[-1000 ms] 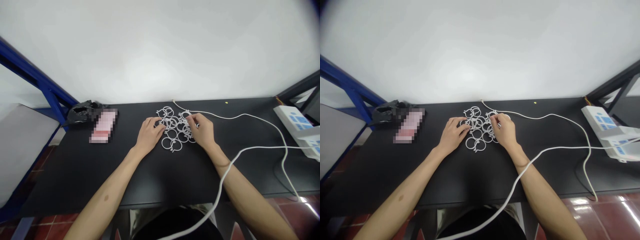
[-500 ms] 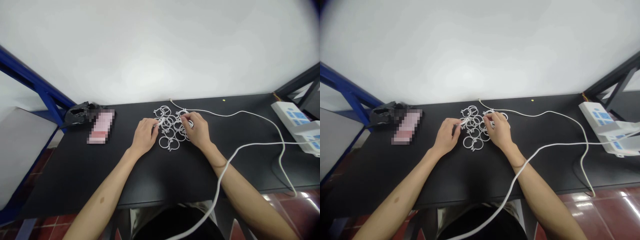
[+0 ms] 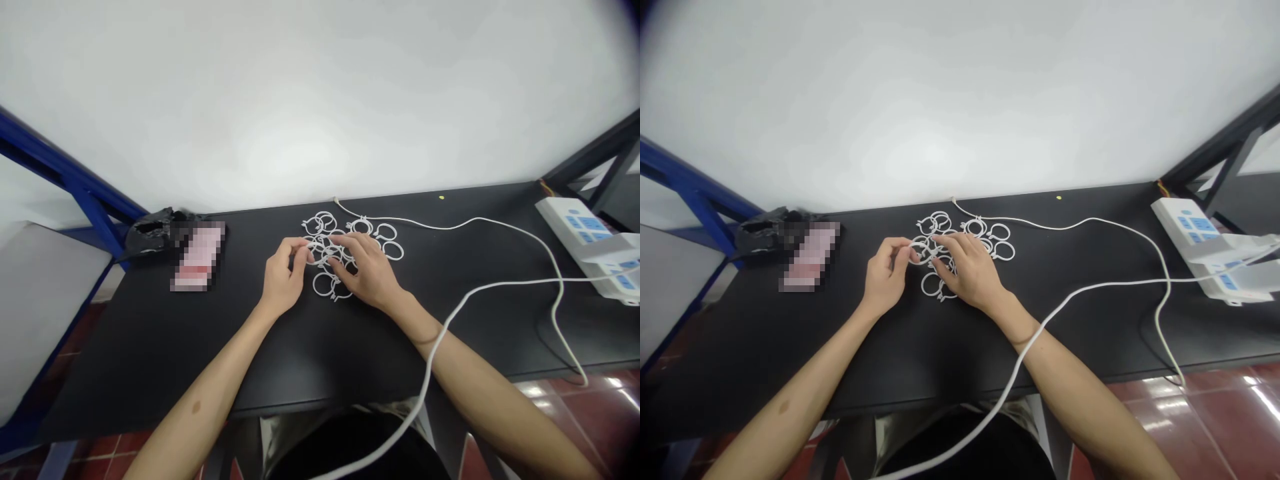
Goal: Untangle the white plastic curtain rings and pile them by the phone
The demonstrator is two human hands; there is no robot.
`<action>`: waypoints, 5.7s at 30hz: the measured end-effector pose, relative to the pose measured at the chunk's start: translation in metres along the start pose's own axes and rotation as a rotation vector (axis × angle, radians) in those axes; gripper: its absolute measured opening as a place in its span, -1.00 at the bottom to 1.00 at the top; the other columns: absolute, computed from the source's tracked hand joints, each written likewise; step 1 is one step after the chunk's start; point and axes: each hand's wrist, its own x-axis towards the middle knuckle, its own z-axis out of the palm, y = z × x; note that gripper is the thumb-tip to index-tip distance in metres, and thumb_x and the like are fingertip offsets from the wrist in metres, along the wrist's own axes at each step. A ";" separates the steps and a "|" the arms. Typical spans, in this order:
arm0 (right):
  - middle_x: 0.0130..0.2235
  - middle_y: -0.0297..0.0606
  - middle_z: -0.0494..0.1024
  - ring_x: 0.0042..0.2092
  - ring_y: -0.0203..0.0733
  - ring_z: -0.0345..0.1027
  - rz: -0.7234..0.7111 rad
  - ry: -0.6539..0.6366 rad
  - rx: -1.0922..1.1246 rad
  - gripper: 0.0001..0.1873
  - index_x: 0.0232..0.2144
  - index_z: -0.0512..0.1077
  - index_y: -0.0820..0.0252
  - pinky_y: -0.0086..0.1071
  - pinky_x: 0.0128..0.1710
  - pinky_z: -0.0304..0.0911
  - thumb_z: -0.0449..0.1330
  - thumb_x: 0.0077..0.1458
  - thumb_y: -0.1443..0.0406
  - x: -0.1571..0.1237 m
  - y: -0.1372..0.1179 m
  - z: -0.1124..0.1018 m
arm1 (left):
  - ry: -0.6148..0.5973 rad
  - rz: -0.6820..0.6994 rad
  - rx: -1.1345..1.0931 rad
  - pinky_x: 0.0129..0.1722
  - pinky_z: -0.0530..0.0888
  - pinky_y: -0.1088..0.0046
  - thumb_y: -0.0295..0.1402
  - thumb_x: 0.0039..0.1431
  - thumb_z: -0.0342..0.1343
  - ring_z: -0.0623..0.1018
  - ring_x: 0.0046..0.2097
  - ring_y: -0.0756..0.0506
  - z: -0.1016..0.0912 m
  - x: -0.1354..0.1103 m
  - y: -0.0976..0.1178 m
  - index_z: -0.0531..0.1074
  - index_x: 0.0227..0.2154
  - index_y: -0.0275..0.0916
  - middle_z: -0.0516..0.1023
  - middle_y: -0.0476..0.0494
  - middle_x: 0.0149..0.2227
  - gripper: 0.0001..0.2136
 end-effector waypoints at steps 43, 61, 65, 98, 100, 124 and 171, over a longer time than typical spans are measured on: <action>-0.14 -0.24 0.54 -0.30 -0.34 0.45 0.008 -0.074 0.270 -0.73 -0.02 0.38 0.12 -0.43 -0.28 0.37 0.11 0.22 0.37 -0.006 -0.012 0.002 | -0.183 0.105 0.200 -0.08 0.47 0.32 -0.29 0.42 -0.18 0.57 -0.14 -0.09 0.001 -0.002 -0.008 0.43 0.01 -0.20 0.60 -0.13 -0.13 -0.69; -0.26 -0.26 0.51 -0.41 -0.38 0.40 0.070 0.022 0.233 -0.83 -0.10 0.42 0.16 -0.46 -0.39 0.35 0.14 0.25 0.31 -0.005 -0.007 0.005 | -0.197 0.298 0.190 0.08 0.46 0.15 -0.27 0.27 0.09 0.44 0.07 -0.16 0.001 -0.003 -0.006 0.31 0.11 -0.14 0.43 -0.19 0.04 -0.64; -0.23 -0.25 0.50 -0.42 -0.38 0.39 0.079 0.039 0.235 -0.83 -0.11 0.43 0.17 -0.45 -0.38 0.36 0.14 0.25 0.33 -0.004 -0.007 0.004 | -0.188 0.279 0.159 0.07 0.47 0.17 -0.27 0.29 0.08 0.45 0.06 -0.14 0.001 -0.002 -0.005 0.33 0.08 -0.15 0.45 -0.17 0.02 -0.68; -0.28 -0.28 0.52 -0.42 -0.35 0.33 0.104 -0.007 0.245 -0.88 -0.17 0.41 0.14 -0.44 -0.38 0.31 0.09 0.27 0.35 -0.003 -0.006 0.004 | -0.189 0.281 0.237 0.02 0.48 0.16 -0.22 0.23 0.13 0.44 0.02 -0.17 -0.007 0.001 -0.005 0.31 0.08 -0.16 0.42 -0.19 -0.02 -0.62; -0.27 -0.27 0.52 -0.41 -0.35 0.33 0.097 -0.006 0.251 -0.88 -0.17 0.41 0.16 -0.44 -0.37 0.30 0.09 0.27 0.36 -0.003 -0.006 0.003 | -0.188 0.296 0.255 0.03 0.47 0.16 -0.22 0.24 0.13 0.44 0.02 -0.17 -0.007 0.001 -0.005 0.31 0.08 -0.17 0.42 -0.19 -0.03 -0.63; -0.19 -0.19 0.54 -0.18 -0.16 0.42 0.113 -0.034 0.100 -0.78 -0.05 0.38 0.14 -0.27 -0.20 0.36 0.12 0.26 0.27 -0.004 -0.004 0.005 | -0.004 0.190 0.527 -0.02 0.46 0.10 -0.20 0.24 0.11 0.45 -0.03 -0.25 -0.018 0.012 -0.022 0.39 -0.02 -0.21 0.48 -0.22 -0.08 -0.69; -0.18 -0.22 0.55 -0.14 -0.12 0.39 0.051 -0.092 0.256 -0.76 -0.14 0.39 0.12 -0.18 -0.09 0.34 0.12 0.14 0.44 -0.003 -0.004 -0.005 | -0.445 0.222 0.425 -0.07 0.38 0.19 -0.18 0.17 0.19 0.41 -0.10 -0.17 -0.022 0.008 0.007 0.32 -0.13 -0.19 0.45 -0.10 -0.13 -0.70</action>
